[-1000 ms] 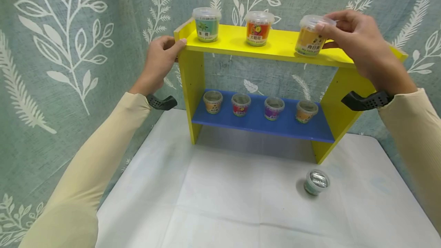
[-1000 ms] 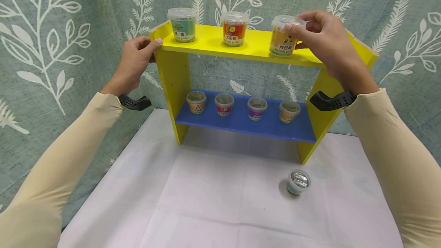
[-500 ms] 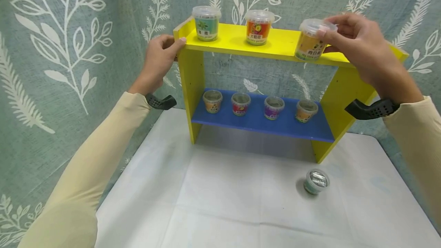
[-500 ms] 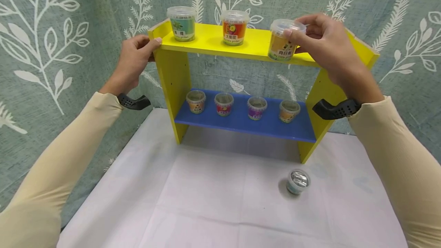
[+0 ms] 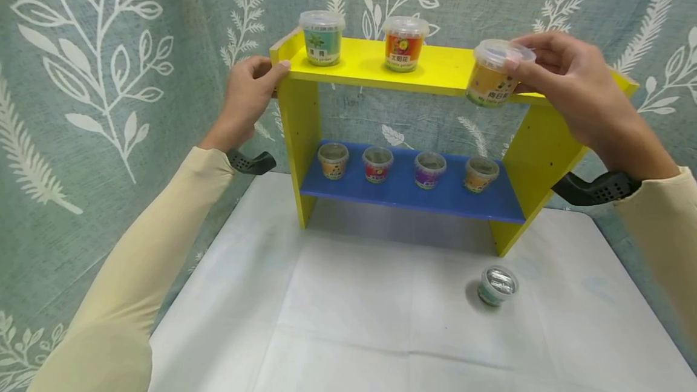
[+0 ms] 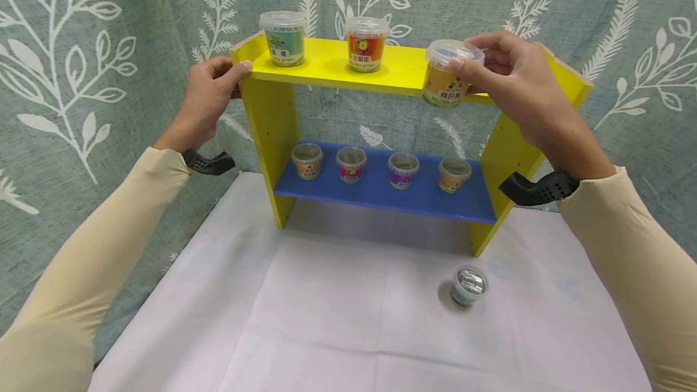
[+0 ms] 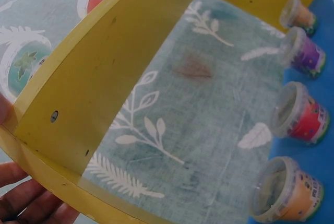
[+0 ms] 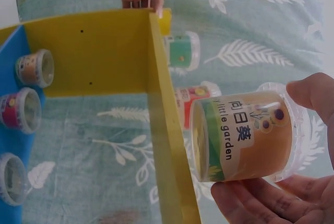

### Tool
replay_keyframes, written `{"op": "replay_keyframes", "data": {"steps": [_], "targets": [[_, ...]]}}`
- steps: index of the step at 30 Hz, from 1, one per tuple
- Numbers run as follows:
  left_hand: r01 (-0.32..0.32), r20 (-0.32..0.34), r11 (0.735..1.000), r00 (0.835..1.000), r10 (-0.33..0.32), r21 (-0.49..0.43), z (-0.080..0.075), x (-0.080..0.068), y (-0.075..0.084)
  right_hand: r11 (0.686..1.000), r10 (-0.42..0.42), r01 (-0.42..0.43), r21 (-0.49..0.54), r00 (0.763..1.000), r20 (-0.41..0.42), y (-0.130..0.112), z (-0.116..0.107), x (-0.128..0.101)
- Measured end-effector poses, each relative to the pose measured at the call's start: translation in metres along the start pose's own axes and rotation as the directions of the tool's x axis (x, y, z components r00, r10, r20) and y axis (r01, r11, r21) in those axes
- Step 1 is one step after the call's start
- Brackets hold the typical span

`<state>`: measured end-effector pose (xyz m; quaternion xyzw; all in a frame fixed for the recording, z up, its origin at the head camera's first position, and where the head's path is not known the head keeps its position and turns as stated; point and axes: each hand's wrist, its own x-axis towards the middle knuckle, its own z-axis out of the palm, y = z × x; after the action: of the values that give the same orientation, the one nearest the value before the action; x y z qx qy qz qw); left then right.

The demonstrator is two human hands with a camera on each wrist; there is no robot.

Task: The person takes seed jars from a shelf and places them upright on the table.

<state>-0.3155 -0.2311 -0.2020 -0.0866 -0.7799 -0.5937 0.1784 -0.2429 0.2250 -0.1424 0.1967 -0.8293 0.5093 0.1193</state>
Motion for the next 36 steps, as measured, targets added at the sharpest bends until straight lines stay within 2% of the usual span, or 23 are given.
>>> {"op": "replay_keyframes", "data": {"steps": [8, 19, 26, 36], "targets": [[0.002, -0.001, 1.0, 1.0, -0.002, -0.003, 0.0, 0.0, 0.001, 0.999, 0.039, -0.039, -0.014, 0.999, 0.005, 0.001, -0.001, -0.011], [0.004, 0.007, 1.0, 1.0, -0.004, -0.014, 0.0, 0.0, 0.0, 0.998, 0.026, -0.024, -0.058, 0.999, 0.032, 0.01, 0.004, -0.028], [0.007, 0.008, 1.0, 1.0, -0.007, -0.013, -0.001, 0.0, 0.0, 0.992, 0.079, -0.073, -0.107, 0.995, 0.056, 0.016, 0.006, -0.038], [0.001, 0.001, 1.0, 1.0, -0.001, 0.007, 0.0, 0.0, 0.0, 0.984, 0.104, -0.09, -0.155, 0.991, 0.082, 0.025, 0.01, -0.052]]}}
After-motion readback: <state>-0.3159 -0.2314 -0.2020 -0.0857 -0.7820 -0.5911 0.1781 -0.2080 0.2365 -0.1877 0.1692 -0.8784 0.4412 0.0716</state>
